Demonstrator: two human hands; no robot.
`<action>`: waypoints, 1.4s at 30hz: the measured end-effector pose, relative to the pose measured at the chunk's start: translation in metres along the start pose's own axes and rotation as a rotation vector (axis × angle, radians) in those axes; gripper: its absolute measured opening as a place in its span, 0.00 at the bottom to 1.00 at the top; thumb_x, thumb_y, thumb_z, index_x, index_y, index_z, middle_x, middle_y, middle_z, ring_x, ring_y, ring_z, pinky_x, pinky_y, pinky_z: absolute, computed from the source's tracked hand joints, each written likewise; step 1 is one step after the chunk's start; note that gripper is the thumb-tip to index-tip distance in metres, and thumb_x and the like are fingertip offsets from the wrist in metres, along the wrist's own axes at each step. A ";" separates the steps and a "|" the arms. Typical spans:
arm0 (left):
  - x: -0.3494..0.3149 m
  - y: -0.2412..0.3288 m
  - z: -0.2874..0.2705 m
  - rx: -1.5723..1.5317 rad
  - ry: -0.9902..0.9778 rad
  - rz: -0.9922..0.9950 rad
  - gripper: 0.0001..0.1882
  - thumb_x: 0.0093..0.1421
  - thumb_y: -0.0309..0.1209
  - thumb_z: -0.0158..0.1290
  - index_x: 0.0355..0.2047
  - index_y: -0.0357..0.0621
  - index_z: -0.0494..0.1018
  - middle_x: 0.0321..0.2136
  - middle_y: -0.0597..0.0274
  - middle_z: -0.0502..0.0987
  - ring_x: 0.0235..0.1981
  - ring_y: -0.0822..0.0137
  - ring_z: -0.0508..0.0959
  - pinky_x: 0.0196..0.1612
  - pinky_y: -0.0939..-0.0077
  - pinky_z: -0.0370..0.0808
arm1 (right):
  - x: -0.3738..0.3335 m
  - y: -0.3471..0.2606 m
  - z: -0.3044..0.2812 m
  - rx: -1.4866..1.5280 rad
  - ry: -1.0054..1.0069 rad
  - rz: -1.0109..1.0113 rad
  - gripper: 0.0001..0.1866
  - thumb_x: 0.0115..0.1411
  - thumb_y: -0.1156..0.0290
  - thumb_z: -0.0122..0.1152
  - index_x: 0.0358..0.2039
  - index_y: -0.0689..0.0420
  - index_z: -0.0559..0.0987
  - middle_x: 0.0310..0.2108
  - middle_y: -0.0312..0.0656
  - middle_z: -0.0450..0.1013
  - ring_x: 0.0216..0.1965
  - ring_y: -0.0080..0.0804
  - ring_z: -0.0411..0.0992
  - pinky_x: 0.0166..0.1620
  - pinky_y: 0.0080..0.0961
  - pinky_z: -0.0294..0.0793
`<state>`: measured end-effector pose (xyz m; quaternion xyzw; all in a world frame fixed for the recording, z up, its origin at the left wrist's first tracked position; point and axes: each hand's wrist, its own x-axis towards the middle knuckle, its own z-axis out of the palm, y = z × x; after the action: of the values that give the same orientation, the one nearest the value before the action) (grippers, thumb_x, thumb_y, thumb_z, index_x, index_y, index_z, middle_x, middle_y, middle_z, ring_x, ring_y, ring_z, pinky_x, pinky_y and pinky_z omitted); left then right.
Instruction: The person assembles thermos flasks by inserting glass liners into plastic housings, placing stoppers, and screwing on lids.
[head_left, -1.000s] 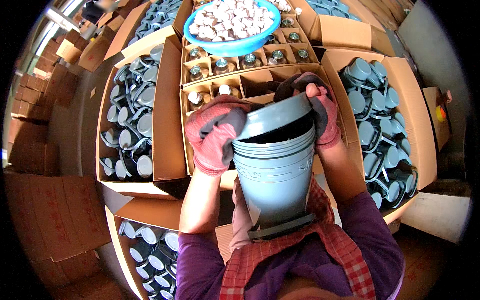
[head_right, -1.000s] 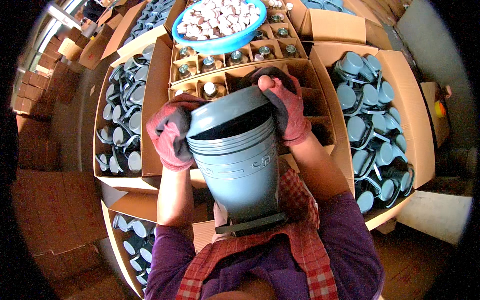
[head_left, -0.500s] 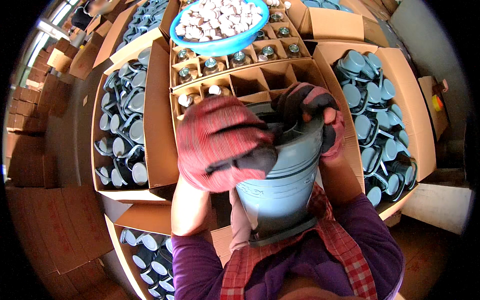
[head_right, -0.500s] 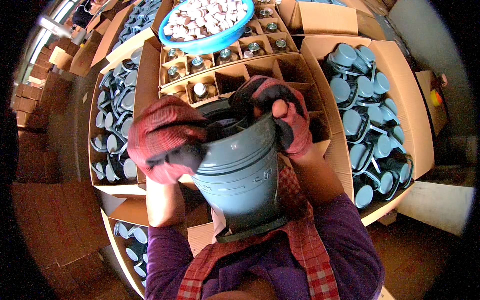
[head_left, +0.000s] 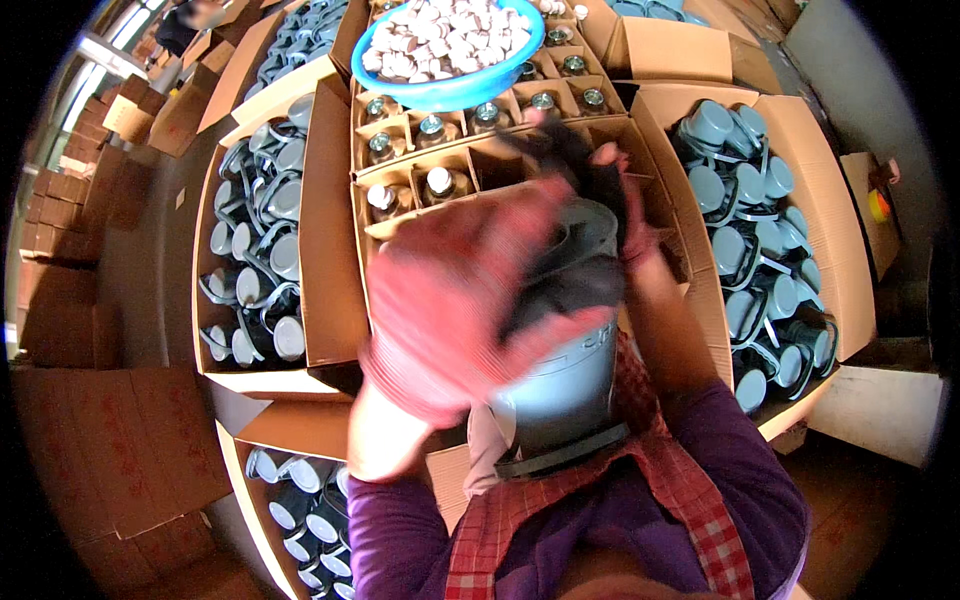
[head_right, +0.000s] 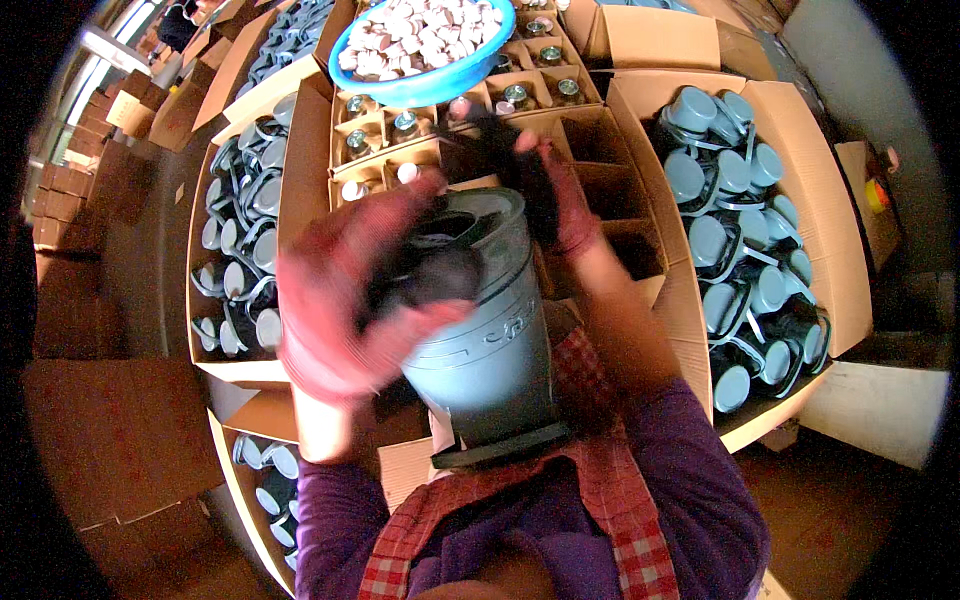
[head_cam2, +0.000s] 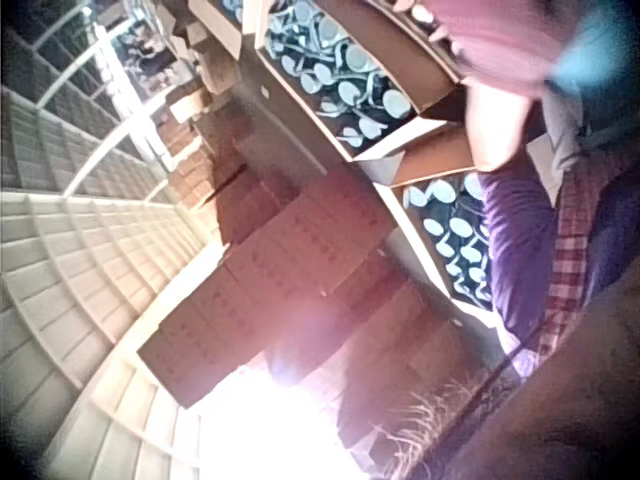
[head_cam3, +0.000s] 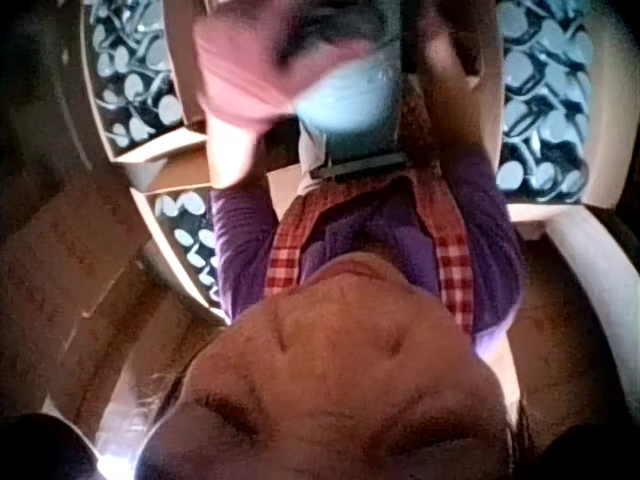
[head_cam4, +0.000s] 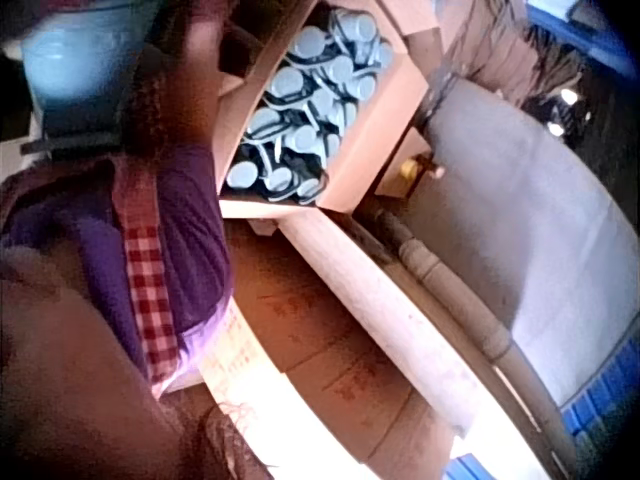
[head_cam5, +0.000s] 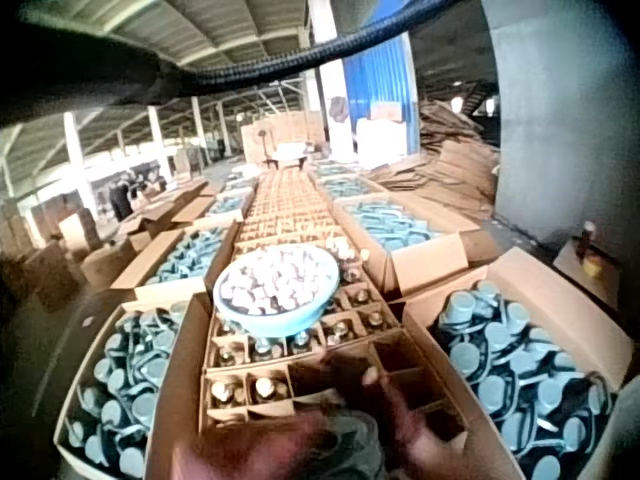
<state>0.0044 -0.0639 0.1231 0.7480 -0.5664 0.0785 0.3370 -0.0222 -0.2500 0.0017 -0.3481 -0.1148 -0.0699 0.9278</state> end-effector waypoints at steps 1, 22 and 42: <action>0.003 0.012 0.004 0.213 0.092 0.168 0.23 0.43 0.46 0.57 0.37 0.46 0.73 0.32 0.56 0.76 0.34 0.55 0.76 0.38 0.65 0.72 | -0.019 0.035 -0.047 0.362 0.315 0.075 0.40 0.57 0.40 0.42 0.59 0.60 0.56 0.54 0.47 0.62 0.51 0.38 0.64 0.56 0.34 0.60; 0.000 -0.005 0.013 -0.047 0.088 0.130 0.25 0.42 0.50 0.58 0.33 0.42 0.75 0.32 0.53 0.75 0.36 0.53 0.75 0.39 0.63 0.72 | -0.019 0.021 0.014 -0.117 0.195 0.011 0.48 0.50 0.31 0.39 0.54 0.65 0.64 0.43 0.48 0.71 0.41 0.38 0.71 0.50 0.35 0.66; -0.017 -0.051 0.032 -0.422 0.216 0.370 0.25 0.49 0.50 0.54 0.34 0.39 0.74 0.32 0.51 0.75 0.35 0.52 0.76 0.40 0.62 0.72 | -0.042 -0.040 0.038 -0.977 -0.072 -0.307 0.39 0.56 0.36 0.37 0.41 0.65 0.73 0.41 0.52 0.71 0.44 0.43 0.69 0.50 0.38 0.65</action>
<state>0.0364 -0.0631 0.0690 0.5326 -0.6579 0.0982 0.5233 -0.0776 -0.2528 0.0439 -0.7224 -0.1501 -0.2387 0.6314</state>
